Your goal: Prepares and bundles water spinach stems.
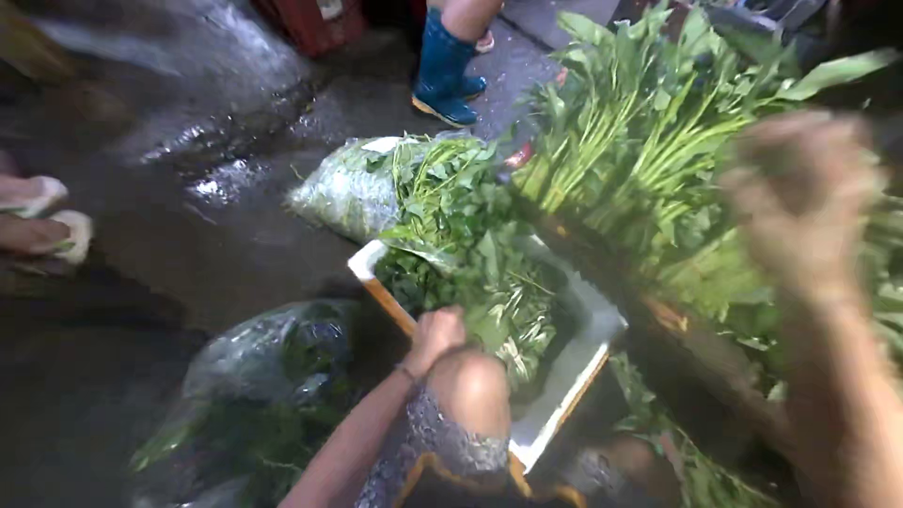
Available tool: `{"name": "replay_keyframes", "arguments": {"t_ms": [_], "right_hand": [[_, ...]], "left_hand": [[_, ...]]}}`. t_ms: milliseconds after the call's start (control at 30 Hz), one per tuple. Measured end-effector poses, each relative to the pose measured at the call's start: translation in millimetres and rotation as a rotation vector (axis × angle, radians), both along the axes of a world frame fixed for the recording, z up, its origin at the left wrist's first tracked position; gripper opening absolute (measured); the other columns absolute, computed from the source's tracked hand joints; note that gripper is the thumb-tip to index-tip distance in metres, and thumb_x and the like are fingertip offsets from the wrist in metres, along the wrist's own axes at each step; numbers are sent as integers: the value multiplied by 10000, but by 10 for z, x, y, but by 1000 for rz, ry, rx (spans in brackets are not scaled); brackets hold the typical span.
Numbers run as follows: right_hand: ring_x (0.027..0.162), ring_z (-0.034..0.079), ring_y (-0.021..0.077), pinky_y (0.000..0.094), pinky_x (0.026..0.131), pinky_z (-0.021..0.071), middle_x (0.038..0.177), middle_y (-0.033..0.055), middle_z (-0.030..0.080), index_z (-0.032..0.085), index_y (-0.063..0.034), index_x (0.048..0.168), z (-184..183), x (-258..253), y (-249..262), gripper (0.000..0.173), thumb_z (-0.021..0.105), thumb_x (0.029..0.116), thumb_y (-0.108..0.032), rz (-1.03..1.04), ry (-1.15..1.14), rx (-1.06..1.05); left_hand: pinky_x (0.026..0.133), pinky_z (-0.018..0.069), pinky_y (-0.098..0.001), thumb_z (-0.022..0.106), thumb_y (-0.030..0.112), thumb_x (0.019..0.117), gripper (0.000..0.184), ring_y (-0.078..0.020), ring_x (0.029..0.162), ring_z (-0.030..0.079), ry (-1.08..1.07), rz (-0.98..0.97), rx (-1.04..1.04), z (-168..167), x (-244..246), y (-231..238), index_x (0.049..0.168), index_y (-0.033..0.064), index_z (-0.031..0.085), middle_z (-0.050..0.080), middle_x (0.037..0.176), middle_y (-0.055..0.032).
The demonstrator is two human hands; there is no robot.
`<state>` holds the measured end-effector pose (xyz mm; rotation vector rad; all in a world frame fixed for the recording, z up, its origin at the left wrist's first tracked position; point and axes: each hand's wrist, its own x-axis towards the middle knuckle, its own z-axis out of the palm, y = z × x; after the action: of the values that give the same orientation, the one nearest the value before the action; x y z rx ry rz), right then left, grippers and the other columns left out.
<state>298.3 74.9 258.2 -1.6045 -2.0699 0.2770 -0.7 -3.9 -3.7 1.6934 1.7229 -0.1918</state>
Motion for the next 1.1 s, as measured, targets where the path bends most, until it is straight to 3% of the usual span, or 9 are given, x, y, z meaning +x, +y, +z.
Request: {"name": "replay_keyframes", "arguments": {"t_ms": [67,167,300,367,500,667,767,867,1100], "right_hand": [[1002,685,297,483,879,584,1198,213,663,656,16,1250,-1064,14,-132,301,648,982,-119,184,76,-253],[1249,595,409,568,1085,454,1360,261,599,613,-18,1374,-1845,-442,-527,393,639,1011,-166,180,19,-838],[1285,566,455,627,1082,430,1351,287,602,587,-9,1387,-2386,-586,-873,412,615,1030,-213,153,-27,-1054],[1312,536,483,663,1054,435,1391,297,571,583,11,1378,-2373,-612,-1037,392,592,1027,-164,37,-159,-1081],[1312,531,483,659,1041,443,1438,286,533,562,7,1404,-2089,-579,-1097,415,589,1031,-173,8,-136,-977],[1304,545,455,619,1058,449,1460,263,519,528,-21,1454,-1948,-432,-1210,448,588,1037,-172,16,-5,-875],[1333,505,486,647,1057,431,1460,285,509,565,24,1398,-1860,-360,-1285,403,578,1002,-51,-77,-131,-942],[1312,523,481,634,1047,444,1432,291,525,561,32,1389,-1793,-335,-1331,391,578,1011,-67,-76,-122,-916],[1332,503,492,652,1040,442,1482,286,486,523,4,1446,-1815,-370,-1307,453,602,1018,-126,-27,-45,-932]], "left_hand": [[888,533,-593,511,266,1007,329,-379,1056,696,-51,6,142,-109,-33,-95,1181,47,683,719,1110,-182],[905,557,-527,587,160,983,313,-338,1003,712,-269,115,390,-197,-124,-157,1212,-35,675,724,1074,-205],[956,539,-427,538,2,990,409,-324,1104,635,-573,826,728,-47,-411,371,1369,-142,481,582,1302,-302],[934,513,-413,493,13,1015,365,-294,1083,595,-503,1083,840,139,-564,721,1359,-109,493,570,1265,-267],[1072,450,-556,579,8,949,397,-452,1278,543,-195,460,891,477,-762,1313,1336,-77,566,544,1375,-319],[1093,424,-631,949,266,694,1309,-492,1362,466,-165,524,460,362,-501,1863,1613,1,55,401,1515,-348],[1081,454,-579,871,328,784,1004,-461,1302,547,115,557,342,273,-383,1839,1493,-125,322,529,1391,-353],[1034,470,-582,865,215,779,702,-431,1231,587,-63,601,390,374,-489,1680,1342,-74,562,608,1294,-310],[1048,439,-642,769,158,858,527,-475,1245,581,74,463,528,673,-199,807,1320,-43,611,631,1275,-311]]}}
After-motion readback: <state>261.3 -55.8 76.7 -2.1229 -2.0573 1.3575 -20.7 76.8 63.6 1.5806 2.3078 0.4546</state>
